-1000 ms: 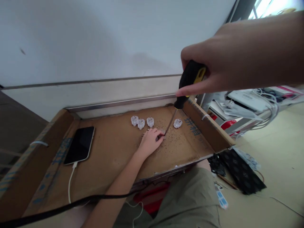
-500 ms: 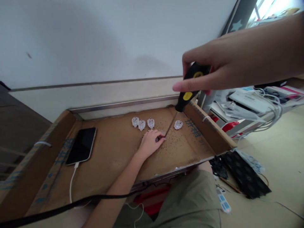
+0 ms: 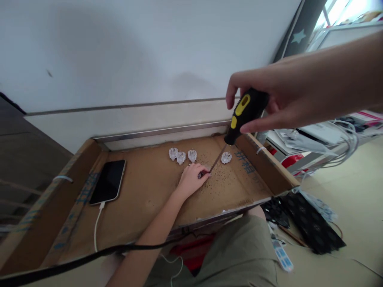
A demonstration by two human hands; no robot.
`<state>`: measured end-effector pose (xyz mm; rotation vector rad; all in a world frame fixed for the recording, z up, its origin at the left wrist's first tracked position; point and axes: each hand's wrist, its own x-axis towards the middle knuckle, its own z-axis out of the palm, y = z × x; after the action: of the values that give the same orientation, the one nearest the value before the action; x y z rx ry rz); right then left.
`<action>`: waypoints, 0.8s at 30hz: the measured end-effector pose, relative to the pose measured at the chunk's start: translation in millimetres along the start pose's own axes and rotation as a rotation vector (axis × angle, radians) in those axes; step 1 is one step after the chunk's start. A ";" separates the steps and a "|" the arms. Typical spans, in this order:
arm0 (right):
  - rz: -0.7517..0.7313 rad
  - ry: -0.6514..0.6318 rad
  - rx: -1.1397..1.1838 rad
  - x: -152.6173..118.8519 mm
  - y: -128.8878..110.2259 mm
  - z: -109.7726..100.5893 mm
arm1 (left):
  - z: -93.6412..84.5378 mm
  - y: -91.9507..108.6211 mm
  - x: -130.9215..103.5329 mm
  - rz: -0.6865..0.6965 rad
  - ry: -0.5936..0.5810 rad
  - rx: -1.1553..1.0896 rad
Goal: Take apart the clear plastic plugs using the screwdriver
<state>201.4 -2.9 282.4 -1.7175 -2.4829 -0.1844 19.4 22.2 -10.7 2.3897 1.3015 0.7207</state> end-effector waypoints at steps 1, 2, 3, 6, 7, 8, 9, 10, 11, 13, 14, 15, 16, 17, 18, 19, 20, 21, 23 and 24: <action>0.005 -0.020 -0.096 -3.4 -2.8 -0.2 | -0.2 -0.3 -0.3 0.001 -0.002 -0.004; 0.009 -0.038 -0.218 -6.6 -5.5 -0.4 | -0.4 -0.6 -0.5 0.002 -0.003 -0.009; 0.015 -0.047 -0.331 -9.2 -7.6 -0.4 | -0.8 -0.7 -0.8 0.002 -0.002 -0.015; 0.005 -0.014 -0.353 -11.5 -8.8 -0.8 | -2.4 -0.1 -1.1 -0.007 -0.003 -0.028; -0.033 -0.055 -0.291 -10.2 -7.1 -1.2 | -2.8 0.2 -1.0 -0.012 -0.007 -0.030; -0.082 -0.100 -0.213 -8.3 -4.6 -1.8 | -3.1 0.4 -0.8 -0.017 -0.012 -0.029; -0.133 -0.141 -0.137 -5.7 -1.4 -2.4 | -3.1 0.5 -0.7 -0.021 -0.016 -0.027; -0.166 -0.159 -0.087 -2.8 2.0 -3.0 | -2.9 0.3 -0.5 -0.021 -0.018 -0.025; -0.175 -0.151 -0.075 0.2 5.4 -3.2 | -2.5 -0.2 -0.4 -0.017 -0.017 -0.022; -0.110 -0.113 -0.149 6.0 11.2 -2.6 | -1.1 -1.8 -0.4 -0.001 -0.011 -0.022; -0.066 -0.097 -0.194 8.6 13.4 -1.7 | -0.3 -2.8 -0.5 0.009 -0.007 -0.026; -0.032 -0.092 -0.222 10.7 15.3 -0.5 | 0.4 -3.9 -0.6 0.016 -0.005 -0.031; -0.012 -0.082 -0.234 12.5 17.1 1.0 | 0.9 -4.8 -0.8 0.020 -0.004 -0.036; -0.010 -0.073 -0.226 13.8 18.9 2.6 | 1.3 -5.6 -0.8 0.019 -0.003 -0.041; -0.010 -0.066 -0.194 14.7 20.9 4.1 | 1.4 -6.2 -0.8 0.014 -0.003 -0.045; -0.003 -0.076 -0.141 15.1 23.1 5.3 | 1.4 -6.4 -0.7 0.009 -0.004 -0.048; 0.014 -0.107 -0.078 15.1 25.4 6.1 | 1.1 -6.4 -0.5 0.003 -0.005 -0.050; 0.039 -0.151 -0.018 14.8 27.7 6.5 | 0.8 -6.2 -0.3 0.000 -0.009 -0.052; 0.098 -0.248 0.050 13.3 31.7 5.7 | -0.1 -5.4 0.3 -0.007 -0.013 -0.055; 0.125 -0.279 0.044 12.4 32.8 4.7 | -0.4 -5.0 0.6 -0.010 -0.012 -0.058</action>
<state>227.6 20.8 280.9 -1.9934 -2.5275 0.1306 16.0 25.4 -12.6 2.3363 1.2696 0.7302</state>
